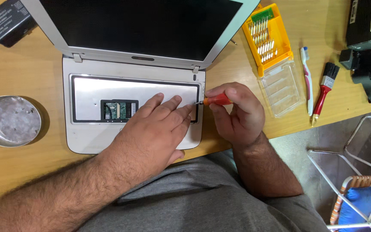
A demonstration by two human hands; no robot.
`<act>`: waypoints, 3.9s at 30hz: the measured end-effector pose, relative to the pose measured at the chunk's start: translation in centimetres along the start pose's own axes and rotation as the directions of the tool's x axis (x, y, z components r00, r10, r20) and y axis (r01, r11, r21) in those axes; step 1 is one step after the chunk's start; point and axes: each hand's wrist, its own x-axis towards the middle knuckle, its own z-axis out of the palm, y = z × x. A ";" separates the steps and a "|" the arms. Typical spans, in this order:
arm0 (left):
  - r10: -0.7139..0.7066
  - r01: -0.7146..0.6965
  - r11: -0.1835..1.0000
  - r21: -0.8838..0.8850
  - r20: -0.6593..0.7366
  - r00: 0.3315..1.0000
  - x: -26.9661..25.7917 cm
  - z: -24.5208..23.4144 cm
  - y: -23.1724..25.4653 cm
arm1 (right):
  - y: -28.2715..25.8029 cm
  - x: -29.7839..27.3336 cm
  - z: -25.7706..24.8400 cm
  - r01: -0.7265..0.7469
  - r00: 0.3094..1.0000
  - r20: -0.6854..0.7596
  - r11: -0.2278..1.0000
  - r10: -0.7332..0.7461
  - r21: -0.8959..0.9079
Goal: The person uses a screwdriver to remove screws from the bottom of a white laptop, then flips the device over to remove screws from the back cover. The person places the removed screws into a small metal container on the table.
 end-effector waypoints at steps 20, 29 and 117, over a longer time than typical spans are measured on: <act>0.008 -0.008 1.000 -0.022 -0.007 1.000 0.2 -0.2 0.1 | -0.2 0.5 0.0 0.056 0.998 0.038 0.992 -0.052 -0.115; 0.009 -0.009 1.000 -0.017 -0.012 1.000 0.2 -0.3 0.1 | -0.1 0.4 -0.2 0.099 0.994 0.061 0.983 -0.091 -0.155; -0.002 0.002 0.999 -0.047 -0.012 1.000 0.2 -0.2 0.2 | -0.6 3.6 -1.1 0.194 0.979 -0.032 0.973 -0.199 -0.124</act>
